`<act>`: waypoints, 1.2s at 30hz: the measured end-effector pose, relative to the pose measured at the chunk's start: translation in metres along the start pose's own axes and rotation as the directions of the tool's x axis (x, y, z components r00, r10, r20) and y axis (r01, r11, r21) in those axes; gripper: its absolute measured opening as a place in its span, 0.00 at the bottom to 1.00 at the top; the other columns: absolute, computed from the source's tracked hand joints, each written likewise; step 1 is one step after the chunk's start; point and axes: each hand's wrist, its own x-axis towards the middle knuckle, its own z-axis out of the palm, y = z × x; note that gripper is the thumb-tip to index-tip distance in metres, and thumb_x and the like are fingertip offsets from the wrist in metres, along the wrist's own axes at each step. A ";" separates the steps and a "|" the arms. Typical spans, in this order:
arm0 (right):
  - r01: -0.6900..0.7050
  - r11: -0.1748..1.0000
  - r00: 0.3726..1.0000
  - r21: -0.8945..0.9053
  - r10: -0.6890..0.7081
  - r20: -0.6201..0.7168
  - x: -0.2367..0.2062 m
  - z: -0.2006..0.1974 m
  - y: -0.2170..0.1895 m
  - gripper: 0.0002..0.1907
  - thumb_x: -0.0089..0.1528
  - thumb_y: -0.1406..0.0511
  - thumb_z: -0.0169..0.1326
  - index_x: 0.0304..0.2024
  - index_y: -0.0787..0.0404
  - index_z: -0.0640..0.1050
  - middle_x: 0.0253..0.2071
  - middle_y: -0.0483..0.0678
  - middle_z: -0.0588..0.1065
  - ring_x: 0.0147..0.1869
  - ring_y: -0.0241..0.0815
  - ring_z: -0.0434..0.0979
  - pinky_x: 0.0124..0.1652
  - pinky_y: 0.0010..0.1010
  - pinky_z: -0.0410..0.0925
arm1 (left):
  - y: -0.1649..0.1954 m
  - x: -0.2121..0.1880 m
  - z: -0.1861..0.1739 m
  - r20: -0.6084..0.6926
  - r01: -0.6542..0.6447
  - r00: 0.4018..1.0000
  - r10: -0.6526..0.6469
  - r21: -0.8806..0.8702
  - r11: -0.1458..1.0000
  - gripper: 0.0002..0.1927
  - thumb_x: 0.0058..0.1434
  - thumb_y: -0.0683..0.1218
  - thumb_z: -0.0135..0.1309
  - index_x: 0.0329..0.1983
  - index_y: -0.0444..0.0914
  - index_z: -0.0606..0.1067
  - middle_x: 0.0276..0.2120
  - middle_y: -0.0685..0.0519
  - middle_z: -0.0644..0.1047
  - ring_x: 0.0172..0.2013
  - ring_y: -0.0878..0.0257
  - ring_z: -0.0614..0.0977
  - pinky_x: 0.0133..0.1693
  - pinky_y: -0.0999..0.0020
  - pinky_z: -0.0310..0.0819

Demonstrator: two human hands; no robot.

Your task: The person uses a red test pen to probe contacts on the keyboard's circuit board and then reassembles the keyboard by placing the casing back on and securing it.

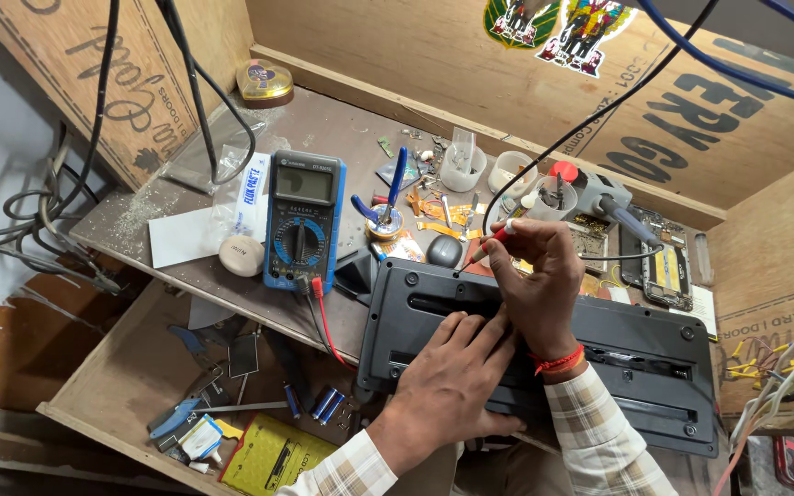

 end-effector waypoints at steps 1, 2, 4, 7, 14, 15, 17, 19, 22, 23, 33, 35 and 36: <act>0.009 1.000 1.000 0.005 -0.009 0.008 0.000 0.000 -0.001 0.16 0.66 0.76 0.60 0.52 0.67 0.69 0.48 0.54 0.78 0.50 0.40 0.84 0.51 0.29 0.79 | 0.000 -0.001 0.001 -0.007 -0.001 1.000 0.001 0.000 1.000 0.53 0.42 0.68 0.67 0.63 0.28 0.70 0.65 0.37 0.68 0.60 0.45 0.70 0.67 0.50 0.56; 0.016 1.000 1.000 0.009 -0.016 0.015 0.000 0.000 -0.003 0.16 0.66 0.76 0.60 0.52 0.67 0.69 0.49 0.54 0.78 0.51 0.40 0.83 0.51 0.29 0.79 | 0.000 -0.002 0.002 -0.012 -0.002 1.000 0.002 -0.002 1.000 0.53 0.42 0.68 0.67 0.63 0.28 0.70 0.65 0.37 0.68 0.60 0.45 0.70 0.67 0.50 0.56; 0.082 0.996 0.995 -0.029 -0.081 0.056 0.001 -0.001 -0.008 0.16 0.65 0.77 0.60 0.51 0.66 0.69 0.49 0.54 0.78 0.52 0.41 0.83 0.52 0.30 0.78 | -0.001 -0.002 0.004 -0.029 -0.010 1.000 0.010 0.000 1.000 0.51 0.42 0.68 0.67 0.61 0.29 0.72 0.63 0.37 0.69 0.60 0.44 0.70 0.66 0.50 0.56; 0.233 0.963 0.965 -0.134 -0.212 0.154 0.005 -0.002 -0.017 0.16 0.63 0.77 0.63 0.48 0.65 0.71 0.47 0.53 0.79 0.51 0.43 0.84 0.49 0.30 0.78 | -0.002 -0.004 0.005 -0.035 -0.012 0.999 0.011 -0.023 1.000 0.48 0.44 0.68 0.67 0.58 0.30 0.73 0.60 0.40 0.71 0.59 0.46 0.71 0.66 0.50 0.58; 0.243 0.955 0.943 -0.168 -0.191 0.274 0.013 0.002 -0.033 0.12 0.61 0.75 0.62 0.44 0.63 0.75 0.49 0.53 0.80 0.43 0.41 0.85 0.42 0.30 0.76 | -0.001 -0.002 0.004 0.001 0.002 1.000 -0.002 0.006 1.000 0.43 0.44 0.69 0.65 0.50 0.32 0.76 0.53 0.43 0.73 0.59 0.45 0.70 0.66 0.50 0.56; 0.203 0.970 0.942 -0.137 -0.155 0.298 0.015 0.002 -0.033 0.10 0.62 0.76 0.60 0.44 0.63 0.74 0.52 0.54 0.81 0.43 0.40 0.85 0.43 0.29 0.76 | -0.002 0.000 0.004 -0.002 -0.002 1.000 0.002 0.024 1.000 0.43 0.43 0.69 0.65 0.51 0.32 0.77 0.53 0.43 0.73 0.59 0.45 0.70 0.66 0.50 0.56; 0.196 0.976 0.945 -0.097 -0.162 0.283 0.016 0.005 -0.033 0.10 0.64 0.75 0.60 0.46 0.64 0.75 0.48 0.51 0.81 0.46 0.40 0.85 0.45 0.30 0.76 | -0.002 0.000 0.006 -0.003 -0.005 1.000 0.005 0.052 0.999 0.44 0.42 0.69 0.65 0.52 0.32 0.77 0.53 0.43 0.73 0.59 0.45 0.70 0.65 0.51 0.57; 0.198 0.970 0.955 -0.143 -0.158 0.252 0.017 0.008 -0.032 0.10 0.63 0.73 0.63 0.44 0.64 0.75 0.43 0.50 0.81 0.45 0.41 0.84 0.44 0.31 0.75 | -0.002 -0.002 0.007 -0.041 -0.012 0.999 0.014 0.053 0.999 0.44 0.42 0.69 0.65 0.52 0.33 0.77 0.54 0.44 0.73 0.59 0.46 0.70 0.64 0.52 0.57; 0.216 0.941 0.965 -0.263 -0.165 0.201 0.020 0.012 -0.030 0.13 0.58 0.70 0.70 0.37 0.64 0.75 0.37 0.50 0.80 0.40 0.41 0.82 0.39 0.31 0.73 | -0.002 -0.001 0.007 -0.034 -0.005 0.999 0.007 0.061 0.998 0.43 0.43 0.69 0.65 0.52 0.33 0.77 0.54 0.43 0.73 0.59 0.46 0.70 0.64 0.52 0.57; 0.219 0.944 0.965 -0.248 -0.172 0.196 0.020 0.012 -0.030 0.13 0.58 0.70 0.70 0.37 0.64 0.76 0.36 0.50 0.79 0.40 0.41 0.81 0.39 0.31 0.73 | -0.002 0.000 0.006 -0.022 -0.001 1.000 0.003 0.068 0.998 0.43 0.43 0.70 0.65 0.51 0.33 0.77 0.54 0.43 0.73 0.59 0.46 0.70 0.64 0.52 0.57; 0.157 0.954 0.981 -0.254 -0.121 0.152 0.021 0.018 -0.032 0.16 0.57 0.67 0.71 0.34 0.65 0.75 0.36 0.50 0.78 0.38 0.41 0.82 0.39 0.29 0.75 | 0.002 0.002 -0.004 0.021 0.000 1.000 -0.002 0.084 0.996 0.46 0.44 0.70 0.65 0.56 0.33 0.74 0.54 0.45 0.72 0.59 0.48 0.70 0.64 0.54 0.57; 0.268 0.943 0.949 -0.196 -0.223 0.225 0.021 0.018 -0.031 0.11 0.59 0.71 0.66 0.39 0.65 0.75 0.45 0.51 0.80 0.45 0.43 0.83 0.42 0.31 0.74 | 0.002 0.003 -0.005 0.058 0.006 0.998 -0.011 0.091 0.996 0.46 0.43 0.69 0.65 0.57 0.33 0.74 0.54 0.46 0.72 0.58 0.49 0.70 0.64 0.53 0.57; 0.320 0.933 0.927 -0.164 -0.272 0.259 0.021 0.018 -0.031 0.10 0.60 0.73 0.63 0.41 0.66 0.75 0.49 0.52 0.81 0.48 0.45 0.83 0.44 0.33 0.74 | 0.001 0.003 -0.006 0.052 0.004 0.999 -0.009 0.101 0.995 0.46 0.43 0.68 0.66 0.57 0.33 0.74 0.54 0.46 0.72 0.59 0.49 0.70 0.64 0.53 0.56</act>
